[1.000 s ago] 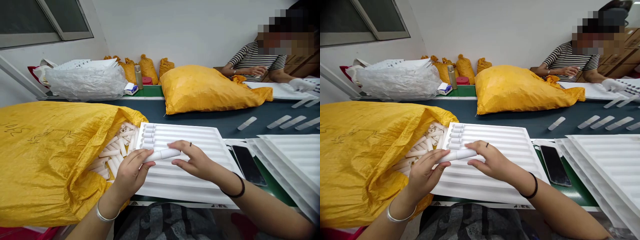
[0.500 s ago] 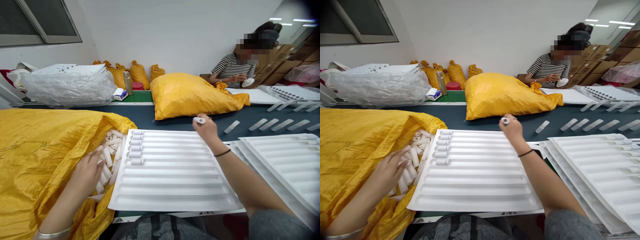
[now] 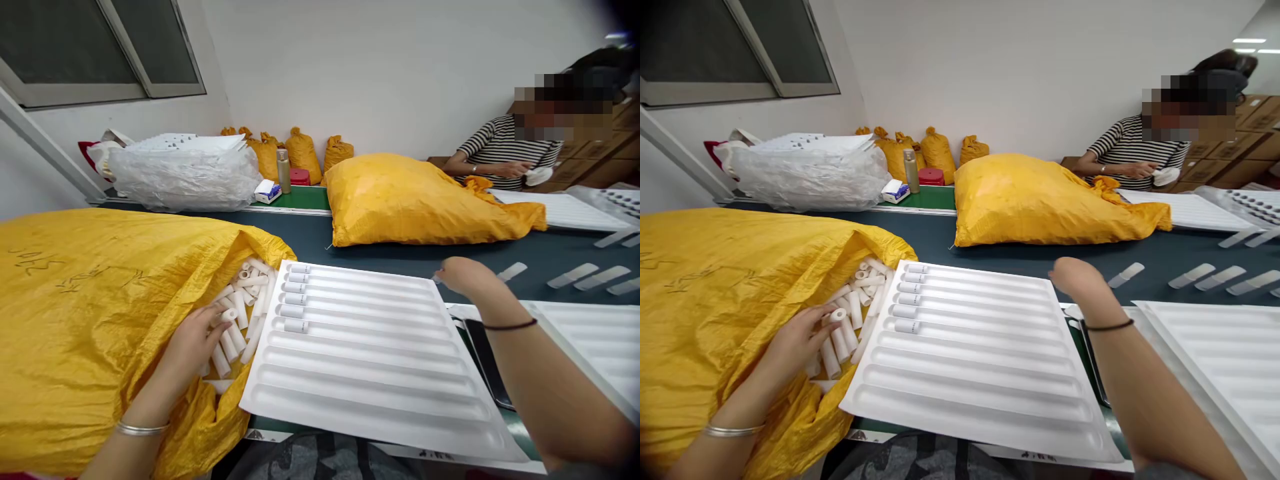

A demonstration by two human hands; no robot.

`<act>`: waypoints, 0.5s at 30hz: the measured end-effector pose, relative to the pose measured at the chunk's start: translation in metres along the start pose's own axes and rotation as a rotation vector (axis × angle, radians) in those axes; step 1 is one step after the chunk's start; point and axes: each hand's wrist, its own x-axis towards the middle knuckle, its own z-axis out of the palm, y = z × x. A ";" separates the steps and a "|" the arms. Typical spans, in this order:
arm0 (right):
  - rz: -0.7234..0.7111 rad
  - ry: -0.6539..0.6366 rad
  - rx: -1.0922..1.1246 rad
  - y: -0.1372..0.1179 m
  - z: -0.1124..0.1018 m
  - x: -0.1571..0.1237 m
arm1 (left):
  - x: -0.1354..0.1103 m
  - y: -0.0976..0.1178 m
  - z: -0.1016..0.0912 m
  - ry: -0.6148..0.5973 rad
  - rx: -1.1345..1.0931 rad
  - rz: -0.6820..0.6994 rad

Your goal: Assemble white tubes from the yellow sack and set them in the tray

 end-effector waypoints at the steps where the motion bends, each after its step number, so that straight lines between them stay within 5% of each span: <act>1: -0.120 0.024 0.030 -0.020 0.008 -0.015 | 0.001 0.010 -0.001 -0.016 -0.026 -0.064; 3: -0.393 0.018 0.109 -0.066 0.035 -0.049 | 0.004 0.034 0.000 -0.010 -0.131 -0.159; 5: -0.811 -0.050 0.212 -0.112 0.072 -0.082 | 0.006 0.058 0.001 0.043 -0.235 -0.137; 6: -0.908 -0.076 0.178 -0.131 0.090 -0.096 | 0.007 0.069 0.002 0.071 -0.268 -0.100; 10: -0.907 -0.083 0.050 -0.180 0.135 -0.121 | 0.005 0.094 0.001 0.135 -0.424 -0.043; 15: -0.866 0.017 0.040 -0.182 0.124 -0.118 | -0.019 0.106 -0.012 0.204 -0.848 -0.286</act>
